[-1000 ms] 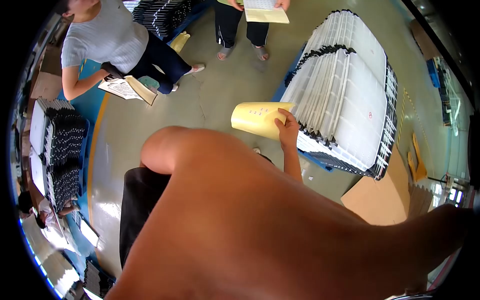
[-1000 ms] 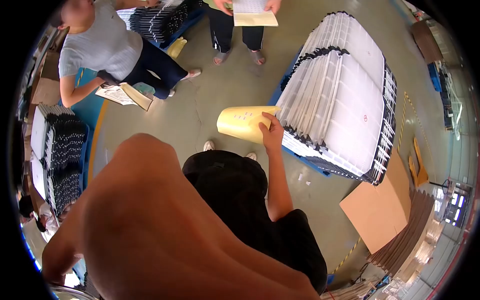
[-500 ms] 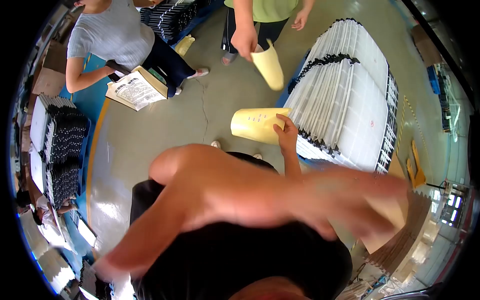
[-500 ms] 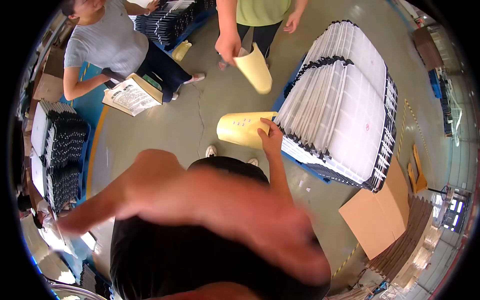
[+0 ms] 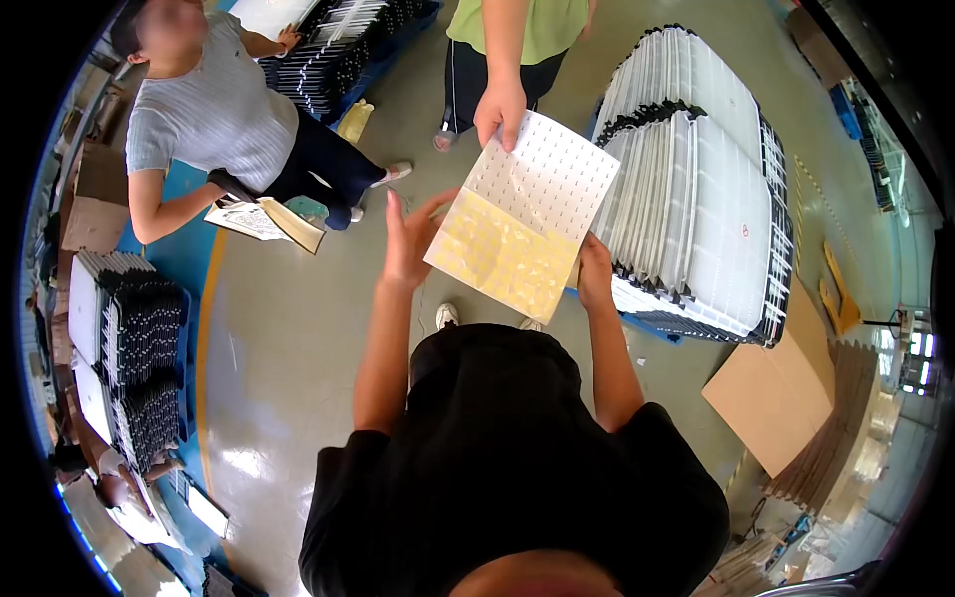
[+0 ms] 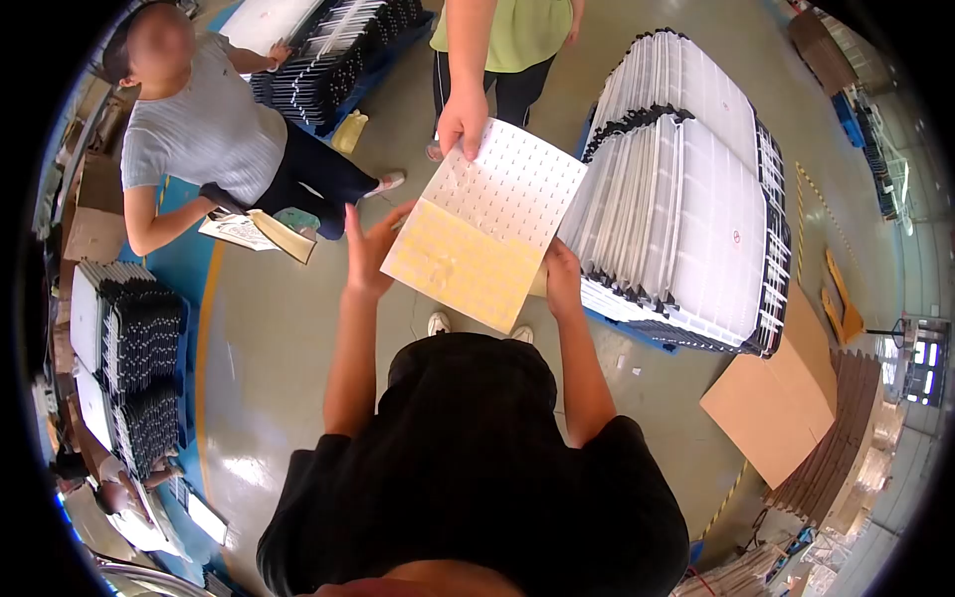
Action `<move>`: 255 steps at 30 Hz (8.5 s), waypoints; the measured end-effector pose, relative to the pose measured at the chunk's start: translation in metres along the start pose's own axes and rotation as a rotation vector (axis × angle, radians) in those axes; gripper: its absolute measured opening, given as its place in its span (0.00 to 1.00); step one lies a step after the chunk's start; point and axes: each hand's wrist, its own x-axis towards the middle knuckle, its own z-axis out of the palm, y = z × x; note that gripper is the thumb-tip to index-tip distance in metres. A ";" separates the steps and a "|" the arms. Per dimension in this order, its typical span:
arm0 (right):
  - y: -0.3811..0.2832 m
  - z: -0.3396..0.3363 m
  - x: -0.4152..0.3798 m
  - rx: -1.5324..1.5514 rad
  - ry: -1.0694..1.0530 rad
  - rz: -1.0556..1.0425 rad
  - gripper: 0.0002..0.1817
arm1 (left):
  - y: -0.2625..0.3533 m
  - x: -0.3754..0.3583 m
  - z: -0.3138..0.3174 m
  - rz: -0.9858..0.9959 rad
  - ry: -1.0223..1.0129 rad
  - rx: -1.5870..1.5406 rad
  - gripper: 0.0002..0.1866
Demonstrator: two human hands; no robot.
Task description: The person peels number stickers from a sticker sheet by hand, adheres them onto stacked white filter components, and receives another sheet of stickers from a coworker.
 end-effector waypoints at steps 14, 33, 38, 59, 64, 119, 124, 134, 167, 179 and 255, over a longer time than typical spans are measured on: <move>-0.056 0.017 0.009 -0.039 0.064 -0.080 0.17 | -0.041 0.043 -0.008 -0.018 0.148 0.794 0.23; -0.048 -0.004 -0.016 0.082 0.093 -0.046 0.16 | -0.073 0.028 0.005 0.020 0.311 0.775 0.20; -0.055 -0.008 -0.020 0.104 0.156 -0.045 0.16 | -0.071 0.023 0.008 0.074 0.309 0.670 0.18; -0.057 0.036 -0.001 0.119 -0.046 -0.003 0.17 | -0.026 0.002 -0.063 0.241 0.099 0.339 0.16; -0.058 0.057 0.006 0.070 -0.162 0.016 0.16 | -0.016 -0.006 -0.055 0.160 0.237 0.445 0.14; -0.043 -0.027 0.251 0.045 -0.078 -0.166 0.34 | -0.028 0.224 -0.041 0.217 0.275 1.176 0.24; -0.087 -0.059 0.304 0.270 -0.153 -0.169 0.35 | 0.033 0.235 -0.010 0.241 0.176 1.496 0.19; -0.188 -0.101 0.288 -0.491 -0.572 -0.326 0.44 | 0.060 0.207 0.054 0.245 -0.190 1.869 0.12; -0.089 -0.119 0.091 0.169 -0.823 0.300 0.42 | -0.038 0.055 0.159 -0.268 -0.561 1.918 0.42; -0.072 -0.163 -0.007 -0.472 -0.236 0.144 0.25 | -0.100 0.017 0.091 -0.033 -0.388 1.624 0.29; -0.116 -0.458 -0.014 -0.244 0.273 -0.024 0.28 | -0.341 0.235 0.223 0.443 -0.122 1.234 0.14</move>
